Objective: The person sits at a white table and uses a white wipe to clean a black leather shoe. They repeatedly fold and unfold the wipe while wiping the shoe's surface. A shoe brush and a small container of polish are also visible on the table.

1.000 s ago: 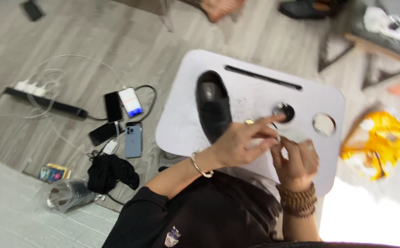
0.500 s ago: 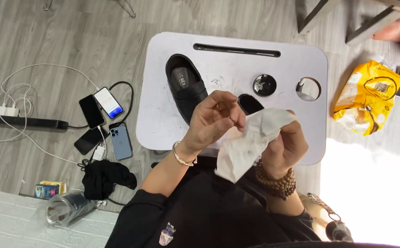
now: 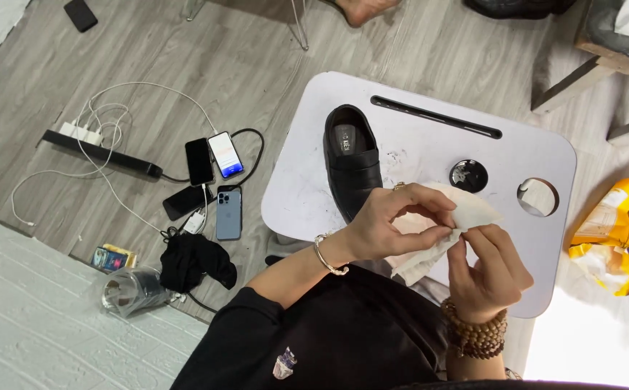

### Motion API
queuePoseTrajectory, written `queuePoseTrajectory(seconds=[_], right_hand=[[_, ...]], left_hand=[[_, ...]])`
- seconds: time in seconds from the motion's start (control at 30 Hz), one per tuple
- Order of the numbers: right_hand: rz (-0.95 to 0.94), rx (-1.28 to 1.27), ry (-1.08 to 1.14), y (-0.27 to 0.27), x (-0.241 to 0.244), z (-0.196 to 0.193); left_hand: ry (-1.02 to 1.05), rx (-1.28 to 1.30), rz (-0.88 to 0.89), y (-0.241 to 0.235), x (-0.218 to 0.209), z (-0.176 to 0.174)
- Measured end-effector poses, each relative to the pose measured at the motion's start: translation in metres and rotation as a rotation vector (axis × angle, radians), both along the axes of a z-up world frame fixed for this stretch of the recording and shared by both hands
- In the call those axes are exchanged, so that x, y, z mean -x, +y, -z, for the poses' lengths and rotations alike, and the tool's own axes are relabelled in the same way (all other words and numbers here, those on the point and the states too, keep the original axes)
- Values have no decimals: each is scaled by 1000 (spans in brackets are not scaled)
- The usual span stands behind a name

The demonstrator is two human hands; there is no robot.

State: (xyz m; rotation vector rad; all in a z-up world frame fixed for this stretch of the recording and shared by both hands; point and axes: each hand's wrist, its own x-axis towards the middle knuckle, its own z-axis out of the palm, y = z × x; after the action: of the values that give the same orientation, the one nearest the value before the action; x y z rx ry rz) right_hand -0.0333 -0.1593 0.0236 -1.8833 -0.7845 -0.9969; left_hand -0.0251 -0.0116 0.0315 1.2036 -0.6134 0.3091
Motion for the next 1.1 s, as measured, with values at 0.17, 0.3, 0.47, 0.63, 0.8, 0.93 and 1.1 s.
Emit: queuePoseTrajectory(seconds=[0.17,0.3,0.47,0.63,0.8,0.93,1.1], right_hand=[[104,274,77,-1,-3,-12],[133,387,-131,-9,-16,-5],[130,481,-70,-11,-19,-12],[133,526,-125,-15,-24,-1],[50,430,-184,-12,-31,7],[-39,350,-207,-12,-35,10],[-24,266,-239,-10,-38,18]], left_hand=[[-20,-250,-100,2,-2,-2],[-119,-235,-166,2,-4,-6],[-75,-291,-105,1,-6,-8],[-92,-425,-144,1,-8,0],[-78,-473,-103,0,-7,-4],[-82,-513,-114,0,-8,-4],[-24,-421,-111,-4,-8,7]])
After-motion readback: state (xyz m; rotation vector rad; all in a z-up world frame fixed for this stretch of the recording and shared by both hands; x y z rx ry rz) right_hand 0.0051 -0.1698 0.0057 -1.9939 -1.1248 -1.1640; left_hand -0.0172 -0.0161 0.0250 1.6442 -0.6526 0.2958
